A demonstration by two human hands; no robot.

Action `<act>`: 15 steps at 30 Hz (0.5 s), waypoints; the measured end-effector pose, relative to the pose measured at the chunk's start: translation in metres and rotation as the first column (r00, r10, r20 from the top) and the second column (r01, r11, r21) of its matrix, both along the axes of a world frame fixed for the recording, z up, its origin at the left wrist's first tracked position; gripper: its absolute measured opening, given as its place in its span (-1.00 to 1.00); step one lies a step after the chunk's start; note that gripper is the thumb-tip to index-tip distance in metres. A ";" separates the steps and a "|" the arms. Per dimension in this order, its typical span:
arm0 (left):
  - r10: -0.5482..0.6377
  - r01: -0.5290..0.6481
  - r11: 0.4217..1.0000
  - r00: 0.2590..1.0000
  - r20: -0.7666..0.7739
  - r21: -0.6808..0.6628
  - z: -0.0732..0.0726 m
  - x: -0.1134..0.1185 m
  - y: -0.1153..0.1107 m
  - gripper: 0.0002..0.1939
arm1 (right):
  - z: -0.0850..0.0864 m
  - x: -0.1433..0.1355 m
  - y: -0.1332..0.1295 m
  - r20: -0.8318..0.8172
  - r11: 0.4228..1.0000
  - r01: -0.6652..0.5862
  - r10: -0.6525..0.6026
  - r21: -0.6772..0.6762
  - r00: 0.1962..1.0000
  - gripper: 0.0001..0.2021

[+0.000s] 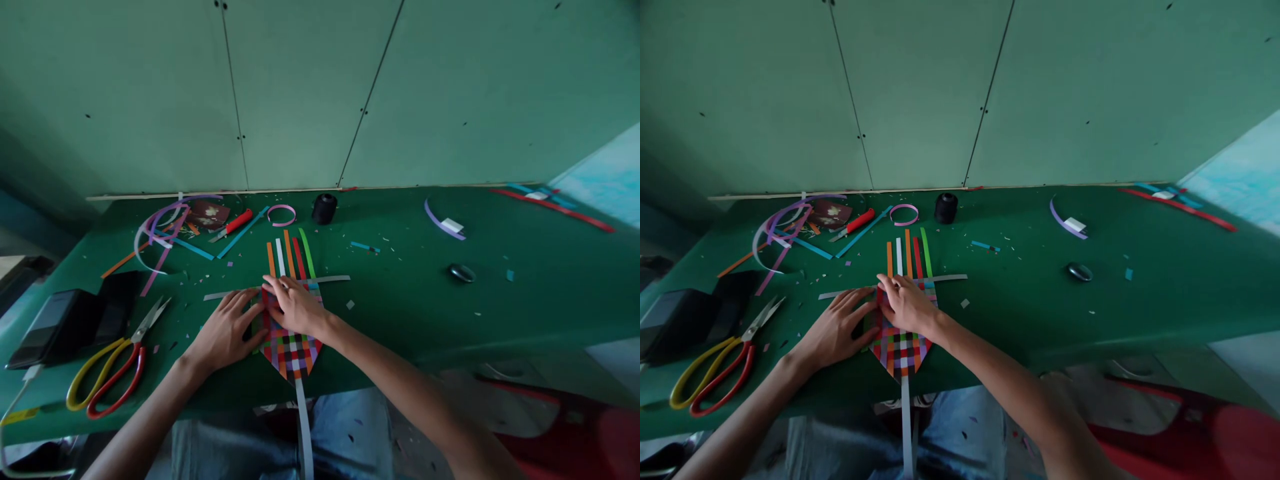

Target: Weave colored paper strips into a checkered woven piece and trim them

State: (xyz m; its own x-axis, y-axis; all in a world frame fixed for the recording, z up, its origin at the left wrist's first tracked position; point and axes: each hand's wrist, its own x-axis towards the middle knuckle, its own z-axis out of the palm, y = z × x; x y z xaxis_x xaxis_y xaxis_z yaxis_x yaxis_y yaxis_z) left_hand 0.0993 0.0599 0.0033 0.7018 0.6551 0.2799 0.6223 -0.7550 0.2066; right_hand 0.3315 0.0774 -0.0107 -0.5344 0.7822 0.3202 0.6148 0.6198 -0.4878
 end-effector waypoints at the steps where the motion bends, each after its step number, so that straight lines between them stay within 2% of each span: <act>1: -0.004 0.004 1.000 1.000 -0.001 -0.012 0.002 0.001 0.002 -0.59 | 0.000 0.000 0.000 0.005 1.000 0.003 -0.003 0.001 1.000 -0.34; 5: 0.047 -0.046 0.998 0.999 0.019 -0.044 0.004 0.009 0.014 -0.64 | -0.001 0.001 -0.001 0.043 1.000 0.009 -0.009 0.004 0.999 -0.33; 8: 0.114 -0.115 0.993 0.993 0.030 0.018 -0.003 0.015 0.019 -0.62 | -0.005 0.004 -0.001 -0.005 1.000 0.022 -0.022 -0.012 1.000 -0.31; 12: 0.118 -0.118 0.990 0.993 0.011 0.079 -0.014 0.016 0.018 -0.62 | -0.013 0.007 0.000 -0.122 0.998 0.022 -0.029 -0.058 0.992 -0.23; 15: 0.116 -0.113 0.990 0.993 -0.027 0.090 -0.015 0.014 0.017 -0.63 | -0.015 0.009 0.000 -0.138 0.996 0.028 -0.039 -0.081 0.990 -0.17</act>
